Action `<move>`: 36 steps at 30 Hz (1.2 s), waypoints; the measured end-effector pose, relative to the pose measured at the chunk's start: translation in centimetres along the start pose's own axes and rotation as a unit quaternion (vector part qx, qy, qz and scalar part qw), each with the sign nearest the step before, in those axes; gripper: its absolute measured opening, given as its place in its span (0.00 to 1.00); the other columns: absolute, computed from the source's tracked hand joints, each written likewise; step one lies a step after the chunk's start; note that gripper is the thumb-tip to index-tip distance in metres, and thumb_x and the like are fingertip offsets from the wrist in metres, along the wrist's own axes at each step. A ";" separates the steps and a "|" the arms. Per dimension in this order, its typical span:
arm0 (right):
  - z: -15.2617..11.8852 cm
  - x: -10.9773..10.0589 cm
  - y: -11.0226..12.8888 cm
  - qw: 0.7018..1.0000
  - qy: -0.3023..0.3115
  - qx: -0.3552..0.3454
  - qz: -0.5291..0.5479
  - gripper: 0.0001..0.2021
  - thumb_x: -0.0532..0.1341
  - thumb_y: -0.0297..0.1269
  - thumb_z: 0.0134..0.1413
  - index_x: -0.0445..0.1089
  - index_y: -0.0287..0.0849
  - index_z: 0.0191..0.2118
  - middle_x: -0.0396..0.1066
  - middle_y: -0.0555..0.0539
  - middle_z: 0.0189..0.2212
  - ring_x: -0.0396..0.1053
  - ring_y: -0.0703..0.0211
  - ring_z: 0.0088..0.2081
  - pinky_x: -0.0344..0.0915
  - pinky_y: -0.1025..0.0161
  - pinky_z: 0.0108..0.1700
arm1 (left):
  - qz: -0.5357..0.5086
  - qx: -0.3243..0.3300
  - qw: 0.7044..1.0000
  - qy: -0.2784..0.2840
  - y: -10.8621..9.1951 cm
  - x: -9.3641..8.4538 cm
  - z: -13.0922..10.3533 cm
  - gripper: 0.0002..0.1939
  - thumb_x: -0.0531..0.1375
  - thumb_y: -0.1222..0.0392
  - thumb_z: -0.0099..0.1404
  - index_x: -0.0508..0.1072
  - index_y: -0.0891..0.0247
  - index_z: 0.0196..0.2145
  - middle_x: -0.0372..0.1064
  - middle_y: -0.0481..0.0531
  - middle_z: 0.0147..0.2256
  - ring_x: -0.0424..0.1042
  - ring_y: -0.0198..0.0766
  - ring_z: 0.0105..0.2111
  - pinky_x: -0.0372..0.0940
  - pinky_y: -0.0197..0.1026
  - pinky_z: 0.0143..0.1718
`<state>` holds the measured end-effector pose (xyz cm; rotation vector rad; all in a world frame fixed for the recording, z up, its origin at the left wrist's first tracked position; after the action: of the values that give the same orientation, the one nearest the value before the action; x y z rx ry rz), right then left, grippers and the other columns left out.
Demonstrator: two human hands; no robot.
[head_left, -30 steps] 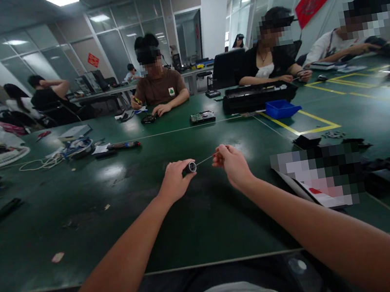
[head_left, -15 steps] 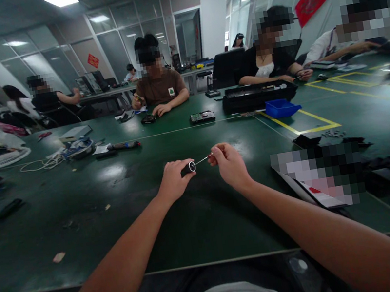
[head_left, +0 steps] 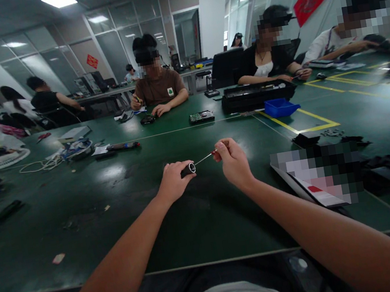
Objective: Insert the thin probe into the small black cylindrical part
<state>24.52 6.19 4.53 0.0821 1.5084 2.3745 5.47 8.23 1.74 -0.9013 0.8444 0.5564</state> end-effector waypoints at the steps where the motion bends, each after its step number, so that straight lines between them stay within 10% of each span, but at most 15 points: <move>1: 0.0 0.2 0.0 1.000 0.009 -0.003 -0.010 0.12 0.52 0.48 0.66 0.65 0.47 0.38 0.71 0.50 0.27 0.69 0.57 0.31 0.64 0.58 0.36 | 0.000 0.000 1.000 0.001 0.0 0.0 0.0 0.20 0.64 0.56 0.65 0.73 0.57 0.54 0.75 0.54 0.46 0.70 0.48 0.47 0.57 0.55 0.56; 27: 0.3 -0.8 -0.4 0.997 -0.031 -0.010 -0.066 0.12 0.51 0.46 0.67 0.65 0.45 0.39 0.71 0.50 0.29 0.69 0.57 0.32 0.63 0.58 0.37 | -0.114 -0.077 0.988 -0.062 1.7 -1.4 -0.1 0.18 0.61 0.57 0.66 0.70 0.60 0.54 0.72 0.57 0.50 0.71 0.47 0.49 0.65 0.50 0.53; 36: 0.3 -0.7 -0.4 0.998 -0.021 -0.008 -0.061 0.12 0.51 0.46 0.67 0.65 0.45 0.40 0.71 0.49 0.29 0.70 0.57 0.33 0.64 0.57 0.38 | -0.029 -0.021 0.994 0.103 1.0 -1.3 -0.5 0.15 0.59 0.48 0.66 0.75 0.59 0.44 0.75 0.54 0.42 0.73 0.46 0.40 0.65 0.48 0.44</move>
<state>25.30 6.40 4.41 0.0367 1.4336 2.2741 3.84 8.21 2.20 -1.0303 0.9910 0.4363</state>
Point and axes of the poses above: each hand's wrist, its own z-axis towards the middle knuckle, its own x-axis out of the palm, y = z × x, the point moved 9 cm from there along z, towards the middle knuckle
